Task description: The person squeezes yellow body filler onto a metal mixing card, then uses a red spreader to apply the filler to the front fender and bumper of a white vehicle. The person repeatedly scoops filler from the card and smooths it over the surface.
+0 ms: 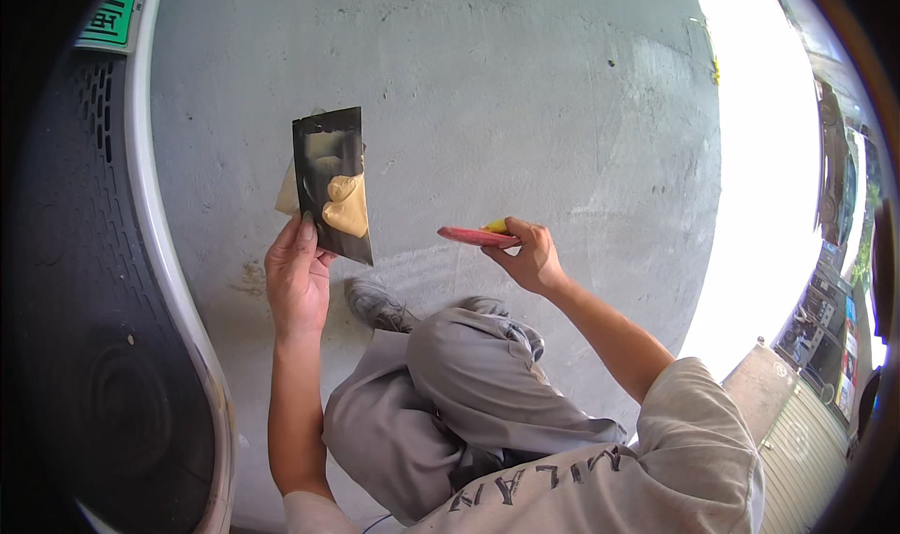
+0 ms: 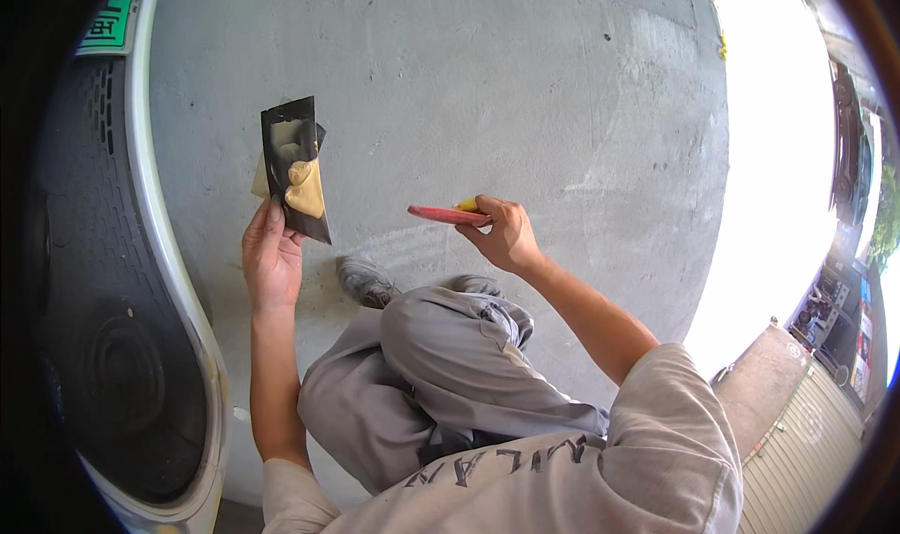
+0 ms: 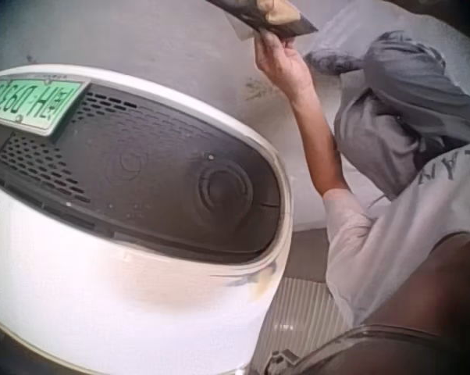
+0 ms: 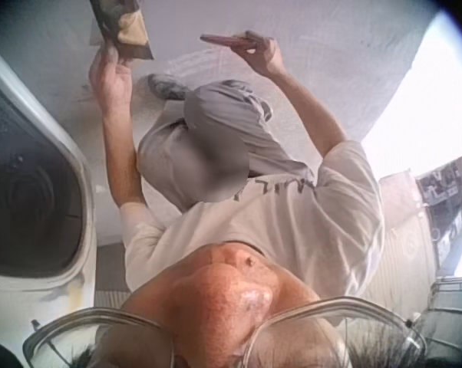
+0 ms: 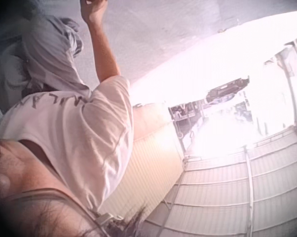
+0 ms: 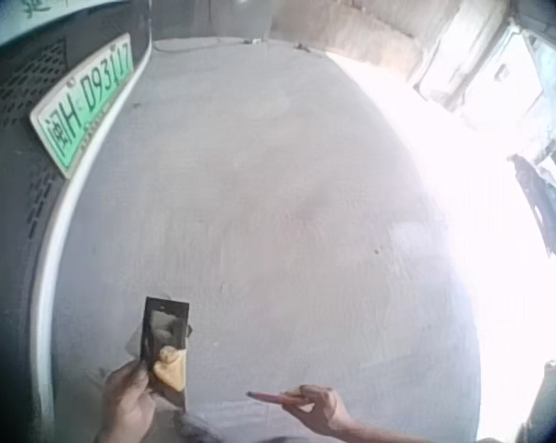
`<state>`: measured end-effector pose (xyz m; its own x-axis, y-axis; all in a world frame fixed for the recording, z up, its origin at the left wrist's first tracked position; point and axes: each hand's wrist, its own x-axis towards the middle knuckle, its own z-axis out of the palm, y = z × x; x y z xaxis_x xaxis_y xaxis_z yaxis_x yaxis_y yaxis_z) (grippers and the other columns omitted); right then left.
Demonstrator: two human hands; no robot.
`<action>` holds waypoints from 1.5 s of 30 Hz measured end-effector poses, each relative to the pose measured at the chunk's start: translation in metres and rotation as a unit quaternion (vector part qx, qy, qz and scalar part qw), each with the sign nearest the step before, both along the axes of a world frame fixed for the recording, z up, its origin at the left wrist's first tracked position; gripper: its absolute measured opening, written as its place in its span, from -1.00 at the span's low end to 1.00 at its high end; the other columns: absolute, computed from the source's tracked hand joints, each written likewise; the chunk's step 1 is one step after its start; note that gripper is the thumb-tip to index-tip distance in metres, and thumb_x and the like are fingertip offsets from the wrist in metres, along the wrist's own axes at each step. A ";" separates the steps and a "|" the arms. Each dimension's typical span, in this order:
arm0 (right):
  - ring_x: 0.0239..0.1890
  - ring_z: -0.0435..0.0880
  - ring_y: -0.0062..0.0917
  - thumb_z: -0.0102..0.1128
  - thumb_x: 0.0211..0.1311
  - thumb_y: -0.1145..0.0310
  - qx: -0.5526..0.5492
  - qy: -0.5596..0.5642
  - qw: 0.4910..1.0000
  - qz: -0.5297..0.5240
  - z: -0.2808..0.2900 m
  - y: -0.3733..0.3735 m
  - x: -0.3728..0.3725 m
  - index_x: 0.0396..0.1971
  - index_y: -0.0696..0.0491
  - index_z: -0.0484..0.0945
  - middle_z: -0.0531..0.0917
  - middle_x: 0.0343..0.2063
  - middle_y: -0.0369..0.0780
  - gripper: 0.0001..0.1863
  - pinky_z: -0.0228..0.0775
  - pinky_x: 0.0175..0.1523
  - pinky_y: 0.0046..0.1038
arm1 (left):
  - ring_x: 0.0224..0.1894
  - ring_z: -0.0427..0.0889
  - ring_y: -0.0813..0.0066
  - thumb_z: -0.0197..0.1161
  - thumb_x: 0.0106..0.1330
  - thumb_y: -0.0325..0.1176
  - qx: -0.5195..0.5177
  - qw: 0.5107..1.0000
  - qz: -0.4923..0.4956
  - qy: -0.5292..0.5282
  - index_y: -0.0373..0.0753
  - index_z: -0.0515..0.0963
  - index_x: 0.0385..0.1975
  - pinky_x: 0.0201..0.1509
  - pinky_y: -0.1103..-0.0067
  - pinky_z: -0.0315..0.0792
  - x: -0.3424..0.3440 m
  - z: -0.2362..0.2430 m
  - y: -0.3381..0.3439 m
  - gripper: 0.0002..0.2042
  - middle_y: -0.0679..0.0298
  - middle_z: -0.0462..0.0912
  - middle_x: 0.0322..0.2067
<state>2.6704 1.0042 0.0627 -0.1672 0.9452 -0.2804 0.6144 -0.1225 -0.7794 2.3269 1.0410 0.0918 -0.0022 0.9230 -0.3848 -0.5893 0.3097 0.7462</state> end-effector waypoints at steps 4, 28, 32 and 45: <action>-0.35 0.72 -0.54 0.42 0.19 0.37 -0.064 0.084 0.989 -0.101 0.141 0.089 -0.001 -0.28 0.15 0.70 0.75 -0.29 -0.22 -0.82 0.58 -0.13 -0.44 | 0.05 0.69 0.47 0.13 0.57 -0.42 -0.013 0.999 0.000 -0.045 -0.39 0.56 0.18 0.17 0.52 0.55 -0.003 0.104 0.013 -0.71 0.16 0.71 0.06; -0.06 0.73 -0.55 0.23 0.47 0.41 -0.179 0.582 0.743 -0.279 0.548 0.548 0.171 0.03 0.18 0.61 0.75 -0.12 -0.23 -0.76 0.62 0.11 -0.37 | -0.17 0.55 0.70 0.20 0.52 -0.44 -0.093 0.972 -0.179 -0.116 -0.39 0.55 0.24 -0.09 0.65 0.43 0.252 0.481 0.485 -0.66 0.32 0.71 -0.04; -0.04 0.74 -0.50 0.16 0.51 0.40 -0.121 0.612 0.718 -0.308 0.556 0.648 0.188 0.14 0.16 0.52 0.72 -0.06 -0.21 -0.70 0.64 0.13 -0.37 | 0.17 0.61 0.44 0.22 0.49 -0.50 -0.115 0.959 -0.209 -0.152 -0.37 0.57 0.22 0.30 0.50 0.46 0.271 0.487 0.567 -0.67 0.12 0.65 0.16; 0.05 0.63 -0.44 -0.01 0.59 0.41 -0.029 0.630 0.723 -0.282 0.643 1.083 0.173 0.35 0.11 0.34 0.62 0.04 -0.20 -0.59 0.54 0.17 -0.25 | -0.25 0.66 0.68 0.20 0.52 -0.44 -0.048 0.966 -0.250 0.040 -0.32 0.63 0.16 -0.21 0.67 0.60 0.229 0.558 0.974 -0.72 0.30 0.76 -0.17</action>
<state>2.8438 2.0875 0.7056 0.0821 0.9554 -0.2836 -0.7400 -0.1321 -0.6595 2.5555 2.0147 0.6502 0.4014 0.7768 -0.4853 -0.2894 0.6102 0.7375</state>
